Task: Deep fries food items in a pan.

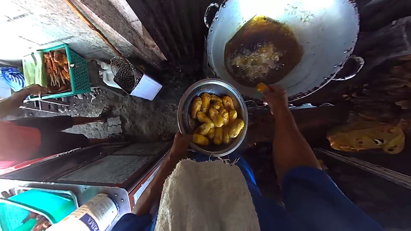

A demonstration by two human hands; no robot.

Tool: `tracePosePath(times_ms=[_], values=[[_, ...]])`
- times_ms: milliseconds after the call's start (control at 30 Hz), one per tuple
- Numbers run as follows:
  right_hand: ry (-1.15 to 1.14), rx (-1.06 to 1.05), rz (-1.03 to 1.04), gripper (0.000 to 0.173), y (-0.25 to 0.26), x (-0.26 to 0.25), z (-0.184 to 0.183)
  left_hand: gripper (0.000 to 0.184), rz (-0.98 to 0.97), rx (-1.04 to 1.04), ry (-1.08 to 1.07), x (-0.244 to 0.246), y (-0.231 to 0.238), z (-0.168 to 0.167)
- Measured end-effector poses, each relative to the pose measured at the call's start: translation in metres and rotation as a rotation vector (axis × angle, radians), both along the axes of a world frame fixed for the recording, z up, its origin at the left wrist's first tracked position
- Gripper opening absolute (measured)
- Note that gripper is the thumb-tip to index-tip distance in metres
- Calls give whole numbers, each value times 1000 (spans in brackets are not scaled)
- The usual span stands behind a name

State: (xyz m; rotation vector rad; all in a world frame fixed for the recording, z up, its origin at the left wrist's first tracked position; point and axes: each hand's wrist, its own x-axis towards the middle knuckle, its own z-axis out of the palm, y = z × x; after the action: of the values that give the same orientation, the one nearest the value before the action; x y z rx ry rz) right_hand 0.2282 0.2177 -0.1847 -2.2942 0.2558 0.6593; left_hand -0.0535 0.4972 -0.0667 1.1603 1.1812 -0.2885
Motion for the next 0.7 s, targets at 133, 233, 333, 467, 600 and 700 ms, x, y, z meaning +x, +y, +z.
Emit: tracePosePath(times_ms=[133,233,333,467,600,700], values=[[-187,-74,152,41,38,-28,28,39,17,-39,-17,0,5,-4],[-191,153,546,38,84,-100,61,41,-2,-41,35,4,6,-3],[-213,195,1107,61,124,-166,64,39,-29,-51,35,5,8,2],[-259,23,1471,103,154,-187,52,39,-34,-72,17,5,12,0],[-232,-58,1596,74,170,-177,49,41,-55,-42,23,7,13,0],[-175,-17,1606,69,167,-173,61,42,-40,-56,17,7,14,-1]])
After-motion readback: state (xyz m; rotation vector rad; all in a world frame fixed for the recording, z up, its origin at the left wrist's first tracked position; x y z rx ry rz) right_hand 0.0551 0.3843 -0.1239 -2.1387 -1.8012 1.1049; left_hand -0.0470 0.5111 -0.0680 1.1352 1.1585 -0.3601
